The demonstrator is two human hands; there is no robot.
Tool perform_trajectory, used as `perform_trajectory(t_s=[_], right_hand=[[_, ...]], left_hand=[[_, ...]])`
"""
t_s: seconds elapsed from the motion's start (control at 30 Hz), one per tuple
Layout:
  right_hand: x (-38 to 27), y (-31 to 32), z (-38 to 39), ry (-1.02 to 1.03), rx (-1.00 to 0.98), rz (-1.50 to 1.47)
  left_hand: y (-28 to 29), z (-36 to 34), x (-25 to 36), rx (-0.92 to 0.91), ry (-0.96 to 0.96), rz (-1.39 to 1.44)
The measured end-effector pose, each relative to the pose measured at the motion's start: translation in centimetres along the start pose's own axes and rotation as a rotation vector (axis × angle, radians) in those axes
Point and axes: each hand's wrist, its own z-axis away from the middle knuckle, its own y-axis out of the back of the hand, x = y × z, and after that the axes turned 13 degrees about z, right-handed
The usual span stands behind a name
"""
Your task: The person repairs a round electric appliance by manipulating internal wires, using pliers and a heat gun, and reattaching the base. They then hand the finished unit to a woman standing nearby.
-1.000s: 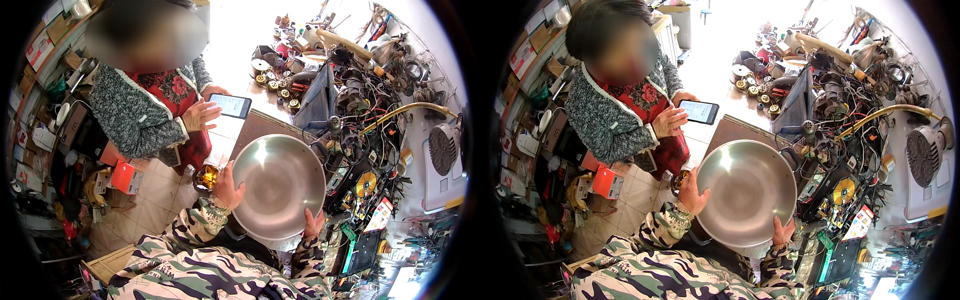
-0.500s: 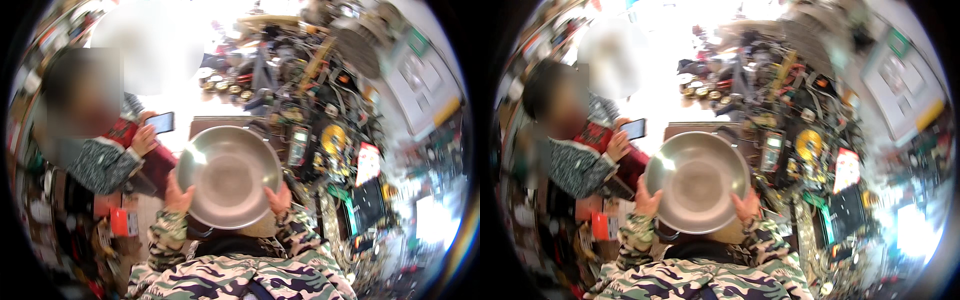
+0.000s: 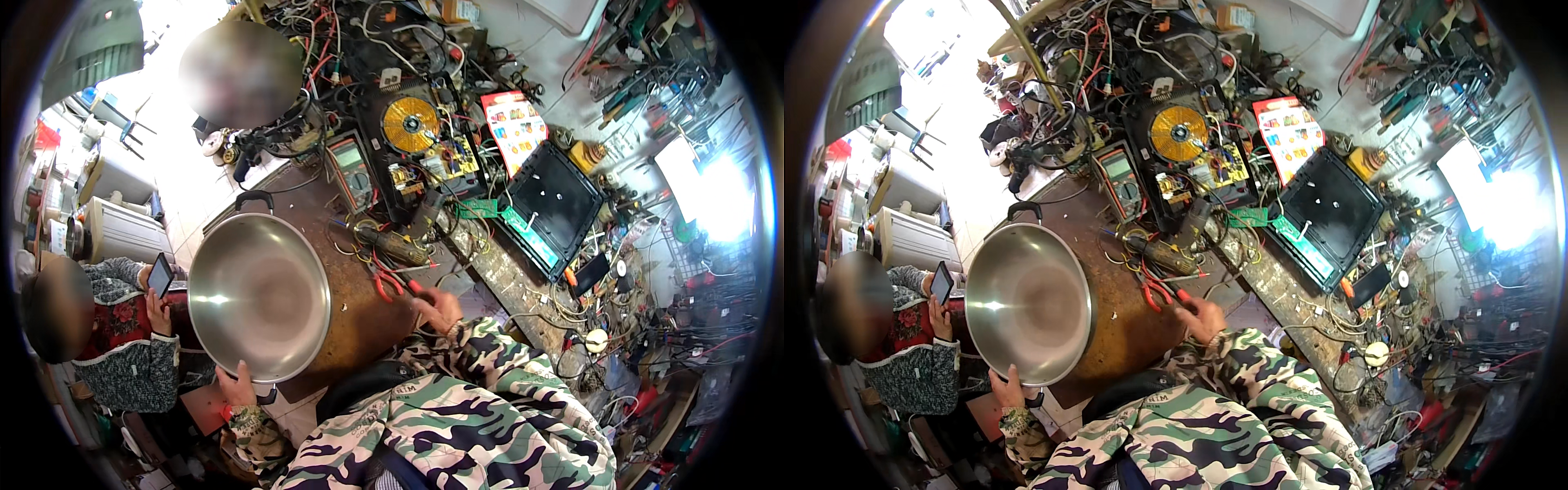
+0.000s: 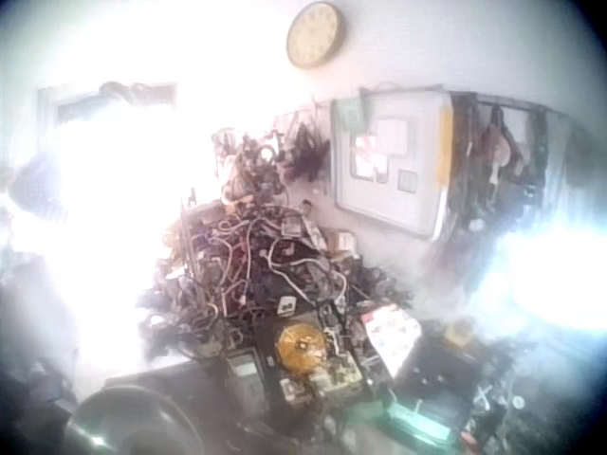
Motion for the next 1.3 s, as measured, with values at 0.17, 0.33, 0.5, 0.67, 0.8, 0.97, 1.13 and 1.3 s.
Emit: perform_trajectory(t_s=[0.17,0.33,0.5,0.67,0.8,0.97,1.13,1.3], right_hand=[[4.5,4.9,0.3,-0.165,0.079,0.089],[6.3,6.4,-4.7,-0.135,0.112,0.039],[3.9,6.1,-13.4,-0.053,0.151,-0.249],[0.7,4.9,-19.0,-0.23,0.18,-0.23],[1.9,2.8,-20.5,-0.37,0.349,-0.108],[-3.0,5.4,-17.0,-0.232,0.23,-0.131],[-7.5,7.4,-12.9,0.055,0.317,0.251],[-10.4,15.9,-5.8,0.063,0.294,0.241]], left_hand=[[0.5,0.1,-1.1,-0.002,0.049,-0.005],[-0.5,0.8,2.3,0.032,0.187,-0.029],[0.2,0.0,1.6,0.045,0.144,-0.115],[0.0,0.2,-1.0,0.048,0.117,0.052],[-1.3,0.8,4.1,0.041,0.255,0.063],[0.3,-0.6,-1.1,-0.032,0.139,-0.002],[0.6,-1.2,-2.6,-0.02,0.12,-0.003],[2.0,-1.2,-4.2,-0.033,0.117,0.009]])
